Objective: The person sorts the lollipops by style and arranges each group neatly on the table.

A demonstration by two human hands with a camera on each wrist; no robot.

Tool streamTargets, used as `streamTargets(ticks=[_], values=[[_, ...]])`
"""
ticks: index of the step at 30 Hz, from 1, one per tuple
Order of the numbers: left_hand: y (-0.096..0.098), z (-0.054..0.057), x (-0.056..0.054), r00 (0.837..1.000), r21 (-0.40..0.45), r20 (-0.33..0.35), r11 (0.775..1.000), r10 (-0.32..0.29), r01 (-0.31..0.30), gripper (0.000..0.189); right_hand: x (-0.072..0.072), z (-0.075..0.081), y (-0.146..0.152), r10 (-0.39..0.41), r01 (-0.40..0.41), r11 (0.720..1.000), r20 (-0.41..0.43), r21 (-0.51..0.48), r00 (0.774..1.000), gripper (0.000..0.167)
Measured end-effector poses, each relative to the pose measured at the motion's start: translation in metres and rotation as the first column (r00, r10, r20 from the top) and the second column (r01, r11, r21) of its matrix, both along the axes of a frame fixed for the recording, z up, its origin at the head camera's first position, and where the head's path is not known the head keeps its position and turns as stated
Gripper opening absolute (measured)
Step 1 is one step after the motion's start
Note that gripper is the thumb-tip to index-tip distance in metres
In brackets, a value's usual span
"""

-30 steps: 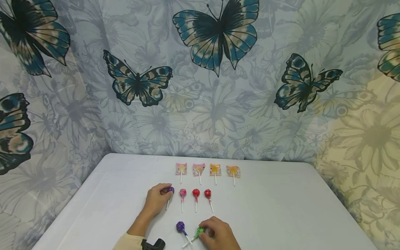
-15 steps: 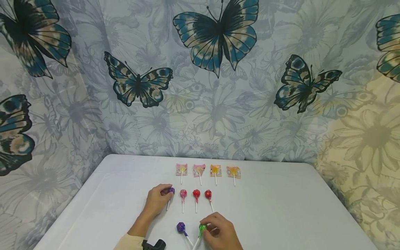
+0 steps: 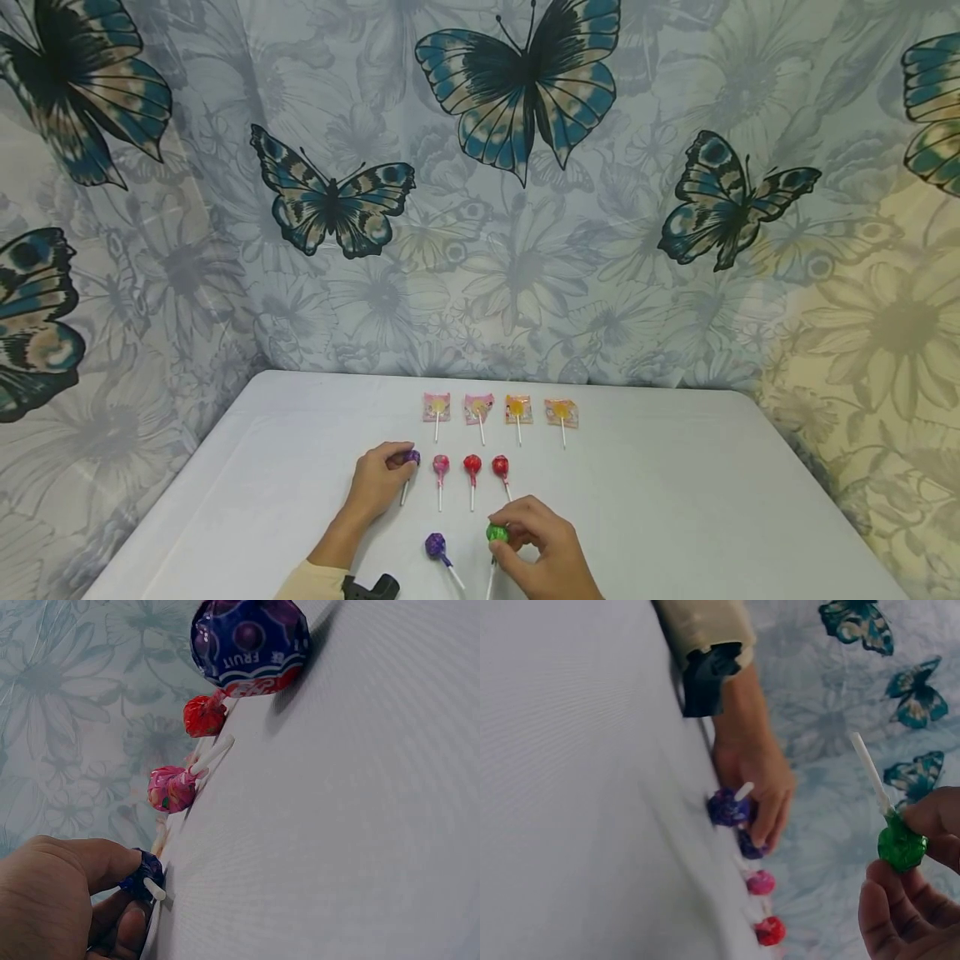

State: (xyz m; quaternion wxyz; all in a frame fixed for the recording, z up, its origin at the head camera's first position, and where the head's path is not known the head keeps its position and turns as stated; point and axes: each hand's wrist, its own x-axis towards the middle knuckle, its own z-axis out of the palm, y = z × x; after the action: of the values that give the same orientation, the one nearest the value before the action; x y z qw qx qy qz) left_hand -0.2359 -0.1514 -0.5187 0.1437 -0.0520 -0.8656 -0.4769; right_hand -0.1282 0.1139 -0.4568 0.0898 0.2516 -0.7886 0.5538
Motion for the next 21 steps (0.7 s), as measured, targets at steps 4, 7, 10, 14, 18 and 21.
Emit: streamTargets(ticks=[4,7,10,14,18,21], values=[[0.000,-0.001,0.000,1.000,-0.004,0.000,1.000,0.000,0.000,0.027,0.003,0.008,0.002,0.012,-0.015,0.999,-0.067,-0.036,0.998,0.028],[0.000,0.000,0.000,1.000,-0.006,-0.001,1.000,-0.001,0.001,0.027,0.003,0.012,0.005,0.031,-0.038,0.998,-0.122,-0.058,0.992,0.031],[0.000,-0.001,0.000,1.000,-0.007,-0.003,1.000,0.002,-0.002,0.027,0.002,0.019,0.008,0.011,-0.020,0.997,-0.124,-0.069,0.992,0.031],[0.000,-0.001,0.000,1.000,-0.009,-0.001,1.000,0.009,-0.009,0.027,-0.001,0.028,0.012,-0.028,0.018,0.997,-0.134,-0.076,0.991,0.033],[0.000,-0.001,0.001,1.000,-0.008,0.002,1.000,0.003,-0.003,0.027,-0.009,0.030,0.020,-0.024,0.004,0.995,-0.209,-0.095,0.978,0.038],[0.000,-0.001,0.001,1.000,-0.006,0.006,1.000,0.002,-0.002,0.027,-0.017,0.030,0.025,-0.033,0.009,0.995,-0.242,-0.099,0.970,0.040]])
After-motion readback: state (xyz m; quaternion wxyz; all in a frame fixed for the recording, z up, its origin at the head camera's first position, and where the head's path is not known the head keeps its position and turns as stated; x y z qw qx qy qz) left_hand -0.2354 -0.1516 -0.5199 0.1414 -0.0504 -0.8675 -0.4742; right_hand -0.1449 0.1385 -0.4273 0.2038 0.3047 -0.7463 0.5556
